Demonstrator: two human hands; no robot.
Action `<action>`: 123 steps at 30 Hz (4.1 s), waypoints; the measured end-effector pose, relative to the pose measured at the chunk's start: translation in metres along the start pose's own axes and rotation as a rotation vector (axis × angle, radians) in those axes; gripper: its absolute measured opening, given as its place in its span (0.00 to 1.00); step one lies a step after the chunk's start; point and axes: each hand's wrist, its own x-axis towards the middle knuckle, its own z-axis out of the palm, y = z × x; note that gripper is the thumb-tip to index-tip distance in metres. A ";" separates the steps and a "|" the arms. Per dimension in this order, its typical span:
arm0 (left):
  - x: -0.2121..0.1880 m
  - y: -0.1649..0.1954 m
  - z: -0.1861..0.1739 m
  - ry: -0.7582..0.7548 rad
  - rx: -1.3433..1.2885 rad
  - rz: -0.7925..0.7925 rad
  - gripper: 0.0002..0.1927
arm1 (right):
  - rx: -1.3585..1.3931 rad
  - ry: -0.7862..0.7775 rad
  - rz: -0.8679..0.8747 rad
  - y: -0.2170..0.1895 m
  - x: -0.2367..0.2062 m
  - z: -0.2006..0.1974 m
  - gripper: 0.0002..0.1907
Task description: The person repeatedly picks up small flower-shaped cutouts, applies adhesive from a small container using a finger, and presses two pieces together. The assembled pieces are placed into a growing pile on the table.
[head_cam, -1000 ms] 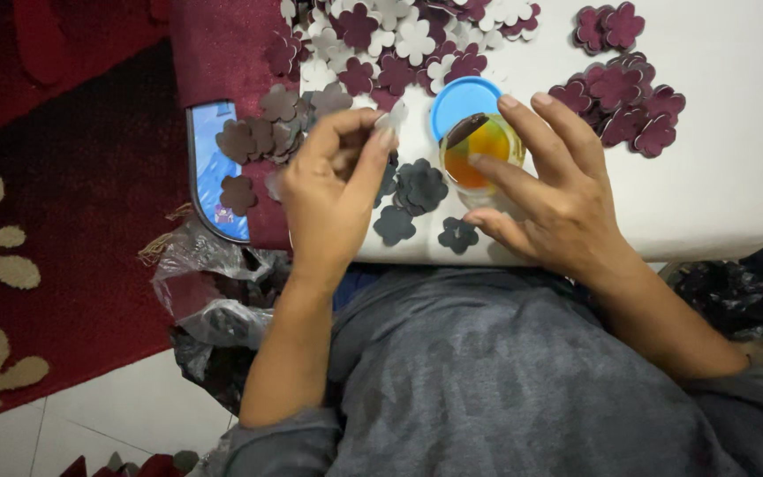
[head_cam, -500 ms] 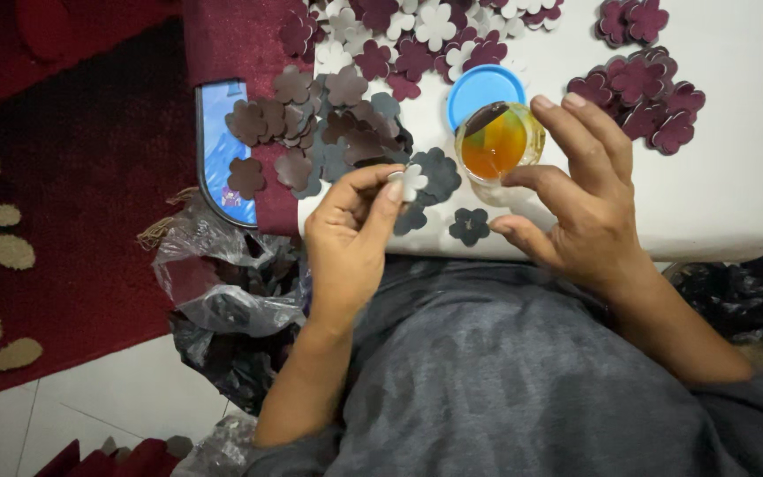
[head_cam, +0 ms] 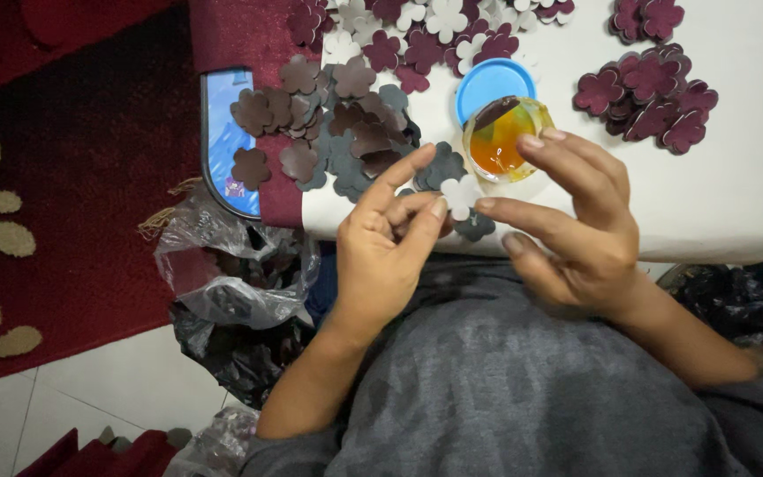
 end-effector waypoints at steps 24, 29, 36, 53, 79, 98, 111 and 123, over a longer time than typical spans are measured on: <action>-0.004 0.002 0.004 -0.026 0.009 0.002 0.29 | -0.104 0.047 -0.105 0.008 -0.006 0.002 0.16; -0.004 -0.005 0.001 -0.088 -0.070 -0.026 0.30 | 0.096 0.197 -0.031 0.007 -0.008 0.005 0.18; -0.001 -0.015 -0.007 -0.229 -0.246 -0.157 0.25 | 0.291 0.056 0.014 0.011 -0.010 0.006 0.30; 0.035 0.017 -0.046 0.243 0.557 0.176 0.11 | 0.387 0.034 0.141 0.008 -0.020 0.011 0.29; 0.101 0.021 -0.101 0.450 0.763 0.491 0.05 | 0.300 0.007 0.127 0.008 -0.018 0.018 0.29; 0.021 0.021 -0.042 0.115 0.987 0.525 0.08 | 0.227 -0.017 0.118 0.006 -0.018 0.019 0.32; 0.028 -0.008 -0.008 -0.096 1.120 0.655 0.12 | 0.201 -0.016 0.154 0.006 -0.021 0.019 0.32; 0.029 -0.006 -0.014 0.196 0.364 0.020 0.06 | 0.297 -0.001 0.194 0.005 -0.022 0.021 0.33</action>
